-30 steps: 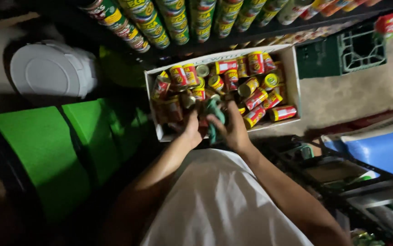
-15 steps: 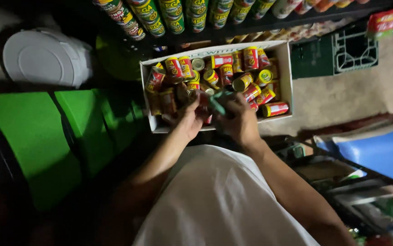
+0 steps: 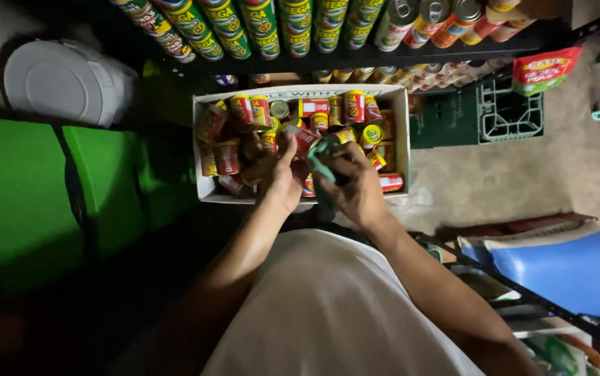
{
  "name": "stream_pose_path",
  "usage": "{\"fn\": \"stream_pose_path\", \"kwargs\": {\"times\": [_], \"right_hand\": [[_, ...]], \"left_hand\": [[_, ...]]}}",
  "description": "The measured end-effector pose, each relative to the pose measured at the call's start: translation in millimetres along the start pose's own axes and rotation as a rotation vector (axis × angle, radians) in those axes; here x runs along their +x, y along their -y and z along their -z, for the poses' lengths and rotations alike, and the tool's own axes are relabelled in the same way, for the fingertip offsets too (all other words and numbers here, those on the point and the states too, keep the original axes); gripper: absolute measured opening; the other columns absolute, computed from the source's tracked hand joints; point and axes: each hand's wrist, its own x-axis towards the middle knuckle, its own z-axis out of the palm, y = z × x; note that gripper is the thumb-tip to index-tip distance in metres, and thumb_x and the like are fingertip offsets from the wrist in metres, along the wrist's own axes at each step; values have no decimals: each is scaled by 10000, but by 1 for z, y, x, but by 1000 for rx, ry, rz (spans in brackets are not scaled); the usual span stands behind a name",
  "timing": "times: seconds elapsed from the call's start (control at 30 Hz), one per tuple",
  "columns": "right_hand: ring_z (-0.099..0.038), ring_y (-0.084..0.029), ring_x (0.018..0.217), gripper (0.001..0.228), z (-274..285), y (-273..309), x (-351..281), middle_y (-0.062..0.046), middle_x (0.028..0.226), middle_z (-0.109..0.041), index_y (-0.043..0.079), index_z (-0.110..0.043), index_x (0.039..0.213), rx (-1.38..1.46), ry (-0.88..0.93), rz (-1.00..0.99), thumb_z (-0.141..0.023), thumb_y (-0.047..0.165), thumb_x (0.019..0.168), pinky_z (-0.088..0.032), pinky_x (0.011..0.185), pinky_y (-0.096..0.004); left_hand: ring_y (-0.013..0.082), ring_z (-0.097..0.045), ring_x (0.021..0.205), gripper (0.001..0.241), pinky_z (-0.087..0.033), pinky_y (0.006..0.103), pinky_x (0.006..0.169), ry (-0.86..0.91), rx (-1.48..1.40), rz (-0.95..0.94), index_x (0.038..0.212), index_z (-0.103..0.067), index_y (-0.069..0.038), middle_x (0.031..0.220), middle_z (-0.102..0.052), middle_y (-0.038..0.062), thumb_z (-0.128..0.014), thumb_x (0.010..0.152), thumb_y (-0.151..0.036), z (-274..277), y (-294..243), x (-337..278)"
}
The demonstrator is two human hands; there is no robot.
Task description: Wiping canned goods with a cloth and organizing them onto a metal shelf.
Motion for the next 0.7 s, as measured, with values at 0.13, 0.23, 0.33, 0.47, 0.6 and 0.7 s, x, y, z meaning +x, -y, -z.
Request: {"fn": "stream_pose_path", "kwargs": {"times": [0.13, 0.23, 0.33, 0.47, 0.6, 0.7], "right_hand": [[-626, -466, 923, 165, 26, 2, 7, -171, 1040, -581, 42, -702, 906, 34, 32, 11, -778, 185, 874, -513, 838, -494], [-651, -404, 907, 207, 31, 0, 4, -180, 1008, -587, 44, -764, 1034, 9, -80, -34, -835, 151, 872, -518, 833, -410], [-653, -433, 889, 188, 34, 0, -1, -200, 966, -624, 36, -774, 1005, 39, 0, -35, -814, 143, 856, -520, 809, -455], [-640, -343, 881, 209, 51, -2, -6, -182, 951, -630, 40, -785, 1017, 198, 1, -134, -839, 125, 834, -511, 831, -438], [-620, -293, 903, 199, 75, 3, 1, -188, 979, -609, -12, -758, 1042, 165, -147, -120, -822, 114, 903, -488, 858, -398], [-610, -318, 919, 211, 82, 25, 14, -173, 1019, -569, -8, -756, 1039, 39, -103, -3, -843, 129, 905, -493, 847, -411]], "left_hand": [[238, -612, 1081, 595, -499, 372, 1037, 1, -69, 6, 1260, -606, -94, 1163, -648, 68, -813, 846, -468, 4, 24, 5], [197, -601, 1108, 618, -425, 411, 1089, -22, 31, -61, 1257, -552, -150, 1201, -638, 47, -840, 816, -473, -8, 20, 2], [297, -584, 1153, 664, -432, 448, 1112, -10, -36, -99, 1277, -493, -101, 1228, -616, 137, -832, 839, -467, -14, 25, 4], [392, -395, 1397, 775, -240, 588, 1209, 163, 384, -535, 1410, -423, -70, 1454, -471, 197, -839, 863, -428, -52, -2, -43], [358, -495, 1332, 640, -361, 611, 1138, 337, 756, -818, 1374, -568, -127, 1340, -590, 147, -865, 841, -319, -59, -13, -50], [317, -619, 1177, 546, -507, 535, 1041, 315, 1104, -871, 1313, -659, -213, 1251, -632, 83, -799, 840, 23, -80, -27, -77]]}}
